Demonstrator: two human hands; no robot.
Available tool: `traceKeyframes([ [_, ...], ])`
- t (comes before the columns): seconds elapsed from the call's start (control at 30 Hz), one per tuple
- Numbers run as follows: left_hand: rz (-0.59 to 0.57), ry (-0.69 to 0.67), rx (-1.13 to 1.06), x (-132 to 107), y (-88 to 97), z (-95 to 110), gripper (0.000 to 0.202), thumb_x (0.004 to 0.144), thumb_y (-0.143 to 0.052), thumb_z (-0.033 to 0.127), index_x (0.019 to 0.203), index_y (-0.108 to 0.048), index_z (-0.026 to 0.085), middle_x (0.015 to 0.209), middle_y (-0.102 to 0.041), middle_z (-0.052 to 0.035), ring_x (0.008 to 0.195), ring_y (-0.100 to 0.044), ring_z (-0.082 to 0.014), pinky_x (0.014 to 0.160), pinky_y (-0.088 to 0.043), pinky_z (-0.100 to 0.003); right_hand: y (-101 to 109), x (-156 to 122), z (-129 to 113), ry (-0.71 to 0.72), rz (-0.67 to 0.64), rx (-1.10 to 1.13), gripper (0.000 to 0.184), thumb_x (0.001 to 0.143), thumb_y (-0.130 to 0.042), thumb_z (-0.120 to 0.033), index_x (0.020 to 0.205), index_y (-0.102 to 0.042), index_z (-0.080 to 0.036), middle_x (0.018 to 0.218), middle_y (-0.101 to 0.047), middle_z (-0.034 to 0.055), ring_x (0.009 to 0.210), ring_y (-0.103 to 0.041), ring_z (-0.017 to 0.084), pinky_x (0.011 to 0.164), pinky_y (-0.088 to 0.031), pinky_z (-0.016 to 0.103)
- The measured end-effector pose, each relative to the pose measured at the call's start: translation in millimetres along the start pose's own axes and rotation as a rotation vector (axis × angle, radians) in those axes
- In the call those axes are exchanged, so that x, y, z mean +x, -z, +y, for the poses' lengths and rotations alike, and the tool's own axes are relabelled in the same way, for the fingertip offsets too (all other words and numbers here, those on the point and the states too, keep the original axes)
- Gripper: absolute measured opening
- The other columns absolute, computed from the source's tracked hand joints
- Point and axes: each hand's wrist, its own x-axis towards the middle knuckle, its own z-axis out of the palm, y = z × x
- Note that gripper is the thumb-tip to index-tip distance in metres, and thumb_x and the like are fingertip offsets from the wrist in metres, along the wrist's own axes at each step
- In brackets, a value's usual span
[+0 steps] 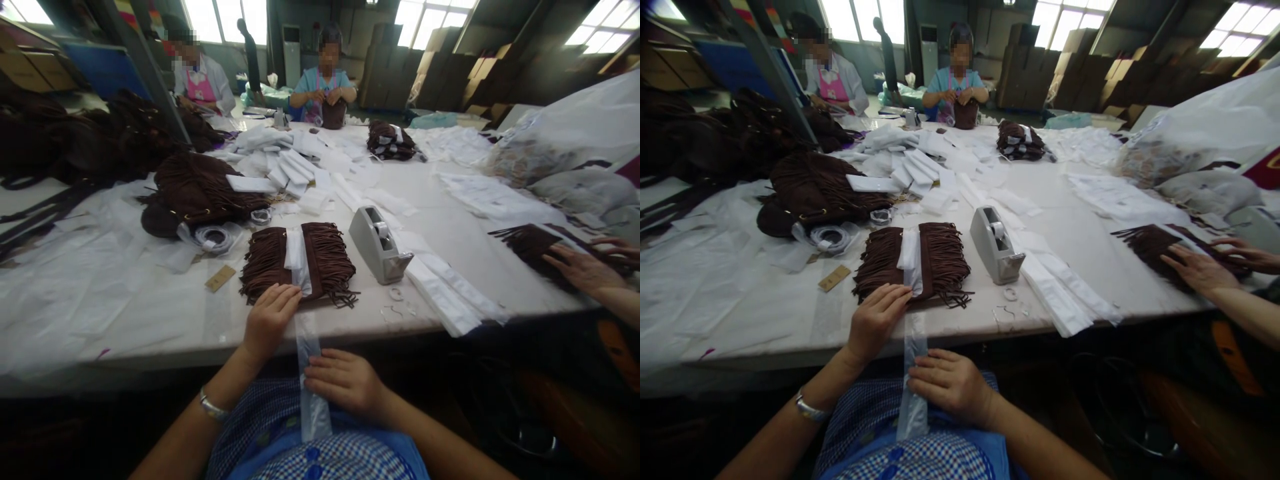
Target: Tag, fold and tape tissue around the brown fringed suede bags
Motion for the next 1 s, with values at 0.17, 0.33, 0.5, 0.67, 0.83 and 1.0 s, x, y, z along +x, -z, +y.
traceKeyframes([
  [0.17, 0.022, 0.052, -0.009, -2, -1.3, 7, 0.03, 0.095, -0.051, 0.014, 0.12, -0.066, 0.021, 0.121, -0.07, -0.0077, 0.112, -0.064, -0.0245, 0.104, -0.05, -0.045, 4, 4, -1, 0.025, 0.011, -0.013, 0.018, 0.096, -0.057, -0.02, 0.11, -0.068, -0.016, 0.11, -0.075, 0.0053, 0.113, -0.067, 0.015, 0.108, -0.047, 0.033],
  [0.33, 0.007, 0.054, -0.024, -8, -3.9, 5, 0.037, 0.095, -0.05, 0.014, 0.13, -0.061, 0.02, 0.13, -0.065, -0.0105, 0.125, -0.058, -0.0272, 0.106, -0.049, -0.047, 16, 12, -1, 0.055, -0.003, -0.023, 0.019, 0.097, -0.056, -0.02, 0.112, -0.068, -0.016, 0.109, -0.076, 0.0057, 0.112, -0.067, 0.015, 0.108, -0.046, 0.034],
  [0.5, 0.019, 0.034, -0.098, -10, -2.6, 3, 0.043, 0.094, -0.051, 0.013, 0.137, -0.053, 0.02, 0.125, -0.069, -0.0086, 0.118, -0.063, -0.024, 0.108, -0.046, -0.048, 32, 28, 1, 0.042, 0.066, 0.033, 0.017, 0.096, -0.058, -0.017, 0.109, -0.068, -0.015, 0.107, -0.076, 0.0056, 0.108, -0.069, 0.015, 0.109, -0.046, 0.035],
  [0.67, 0.031, 0.106, -0.191, -8, 7.1, 4, 0.04, 0.092, -0.05, 0.01, 0.131, -0.055, 0.014, 0.12, -0.07, -0.0116, 0.116, -0.064, -0.0221, 0.108, -0.048, -0.043, 50, 53, 15, -0.009, 0.105, 0.125, 0.02, 0.095, -0.057, -0.014, 0.111, -0.068, -0.017, 0.105, -0.076, 0.006, 0.102, -0.071, 0.014, 0.103, -0.05, 0.033],
  [0.83, -0.018, 0.099, -0.205, -10, 7.6, 5, 0.042, 0.087, -0.047, 0.004, 0.125, -0.059, 0.016, 0.124, -0.068, -0.0103, 0.12, -0.061, -0.0245, 0.11, -0.046, -0.049, 62, 83, 39, -0.013, 0.131, 0.154, 0.025, 0.096, -0.054, -0.016, 0.115, -0.07, -0.02, 0.104, -0.076, 0.0069, 0.097, -0.071, 0.014, 0.093, -0.056, 0.031],
  [1.0, -0.019, 0.198, -0.188, -10, 11.9, 15, 0.036, 0.083, -0.053, 0.008, 0.117, -0.062, 0.017, 0.122, -0.066, -0.0113, 0.12, -0.058, -0.0285, 0.107, -0.048, -0.047, 68, 111, 62, -0.089, 0.126, 0.182, 0.028, 0.096, -0.052, -0.014, 0.114, -0.072, -0.021, 0.1, -0.072, 0.0063, 0.092, -0.068, 0.013, 0.082, -0.056, 0.025],
])
